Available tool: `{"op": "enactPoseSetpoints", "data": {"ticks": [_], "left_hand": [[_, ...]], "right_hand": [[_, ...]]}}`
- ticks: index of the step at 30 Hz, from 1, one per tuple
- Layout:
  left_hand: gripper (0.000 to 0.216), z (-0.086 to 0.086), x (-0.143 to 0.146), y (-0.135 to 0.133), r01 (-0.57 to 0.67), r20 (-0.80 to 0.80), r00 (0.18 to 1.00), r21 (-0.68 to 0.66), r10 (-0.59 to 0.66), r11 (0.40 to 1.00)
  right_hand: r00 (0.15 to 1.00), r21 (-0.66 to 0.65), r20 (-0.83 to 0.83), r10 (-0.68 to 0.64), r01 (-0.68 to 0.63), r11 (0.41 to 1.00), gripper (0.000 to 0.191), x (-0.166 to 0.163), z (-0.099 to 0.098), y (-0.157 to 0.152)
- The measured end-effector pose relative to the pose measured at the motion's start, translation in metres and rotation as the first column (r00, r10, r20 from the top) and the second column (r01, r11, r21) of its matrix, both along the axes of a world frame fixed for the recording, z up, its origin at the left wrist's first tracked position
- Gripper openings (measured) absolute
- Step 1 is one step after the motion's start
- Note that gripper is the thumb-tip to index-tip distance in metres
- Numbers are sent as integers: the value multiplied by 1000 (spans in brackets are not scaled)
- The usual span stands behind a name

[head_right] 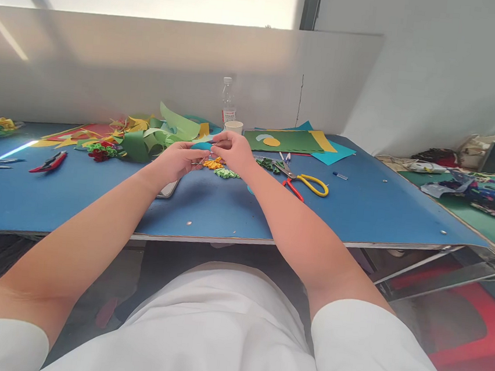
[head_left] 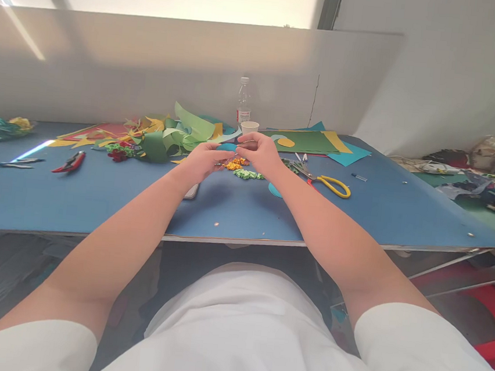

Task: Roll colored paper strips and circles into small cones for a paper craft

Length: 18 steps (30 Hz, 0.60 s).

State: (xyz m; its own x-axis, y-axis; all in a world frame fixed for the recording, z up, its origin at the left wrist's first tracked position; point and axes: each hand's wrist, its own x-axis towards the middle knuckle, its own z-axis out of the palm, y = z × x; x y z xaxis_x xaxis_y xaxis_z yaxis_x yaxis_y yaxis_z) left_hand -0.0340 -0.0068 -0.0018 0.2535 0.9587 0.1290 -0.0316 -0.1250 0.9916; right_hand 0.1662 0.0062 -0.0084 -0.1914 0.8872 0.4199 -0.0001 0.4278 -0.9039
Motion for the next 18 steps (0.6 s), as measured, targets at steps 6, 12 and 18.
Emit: {"op": "enactPoseSetpoints", "data": {"ticks": [6,12,18], "left_hand": [[27,1,-5,5,111,109,989,-118,-99,987],[25,0,-5,6,145,106,986,-139,-131,980],[28,-4,-5,7,115,89,990,-87,-107,990]], "right_hand": [[997,12,-40,67,-67,998,42,2,2,-1],[998,33,-25,58,-57,998,40,3,0,0],[997,-5,-49,54,-54,999,36,1,2,-4]]}}
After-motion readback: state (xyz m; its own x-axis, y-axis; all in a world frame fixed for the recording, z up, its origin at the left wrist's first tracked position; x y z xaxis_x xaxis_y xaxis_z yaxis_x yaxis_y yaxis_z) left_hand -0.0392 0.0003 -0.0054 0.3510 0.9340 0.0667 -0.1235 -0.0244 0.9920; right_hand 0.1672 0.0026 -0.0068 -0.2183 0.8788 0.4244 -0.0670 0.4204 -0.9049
